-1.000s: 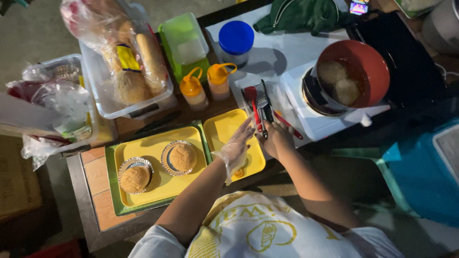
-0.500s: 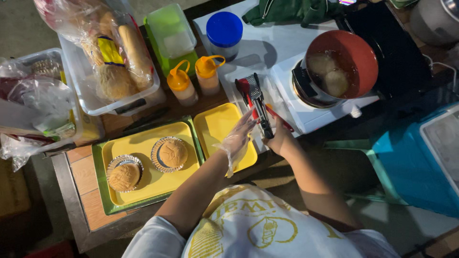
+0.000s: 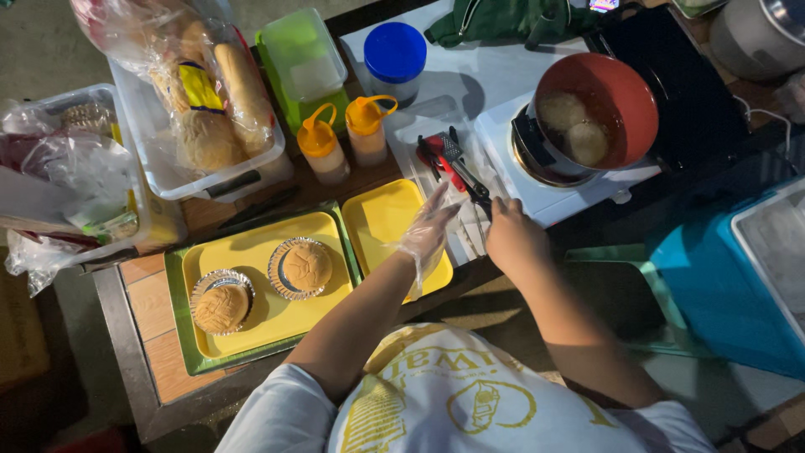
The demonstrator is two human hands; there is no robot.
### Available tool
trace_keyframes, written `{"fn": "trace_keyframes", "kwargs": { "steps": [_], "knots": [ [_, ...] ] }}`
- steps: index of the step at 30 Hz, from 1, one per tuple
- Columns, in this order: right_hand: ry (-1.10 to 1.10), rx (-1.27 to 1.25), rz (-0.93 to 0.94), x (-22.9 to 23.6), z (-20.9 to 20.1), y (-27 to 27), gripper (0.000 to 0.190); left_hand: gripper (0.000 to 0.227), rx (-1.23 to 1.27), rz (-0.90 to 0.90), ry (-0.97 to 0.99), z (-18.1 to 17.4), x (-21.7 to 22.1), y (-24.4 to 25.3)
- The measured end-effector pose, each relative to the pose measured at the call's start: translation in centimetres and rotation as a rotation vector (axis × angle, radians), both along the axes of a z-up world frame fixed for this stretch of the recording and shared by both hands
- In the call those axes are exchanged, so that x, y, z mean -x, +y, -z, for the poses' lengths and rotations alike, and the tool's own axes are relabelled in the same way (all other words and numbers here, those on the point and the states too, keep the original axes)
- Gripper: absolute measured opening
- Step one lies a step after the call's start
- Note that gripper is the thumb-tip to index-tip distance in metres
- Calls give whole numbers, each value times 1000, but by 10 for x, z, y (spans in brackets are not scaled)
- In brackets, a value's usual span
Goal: The person slices two bread rolls on a tray, then uses tongs and a spatula to remove fried patties from a pot of oil and place them on a griddle. Finally, the person scoops a dark sauce from a container and applies it to the patties.
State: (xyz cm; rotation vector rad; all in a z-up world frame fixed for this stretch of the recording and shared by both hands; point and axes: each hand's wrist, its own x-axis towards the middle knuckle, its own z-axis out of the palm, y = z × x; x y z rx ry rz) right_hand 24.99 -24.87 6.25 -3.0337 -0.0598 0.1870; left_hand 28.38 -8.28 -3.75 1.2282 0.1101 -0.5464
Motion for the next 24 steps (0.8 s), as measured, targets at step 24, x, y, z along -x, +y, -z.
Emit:
{"fn": "trace_keyframes", "kwargs": {
  "steps": [24],
  "knots": [
    [252,-105,146,123,-157,-139,52,75,45,-44,-1,-8,10,20]
  ]
}}
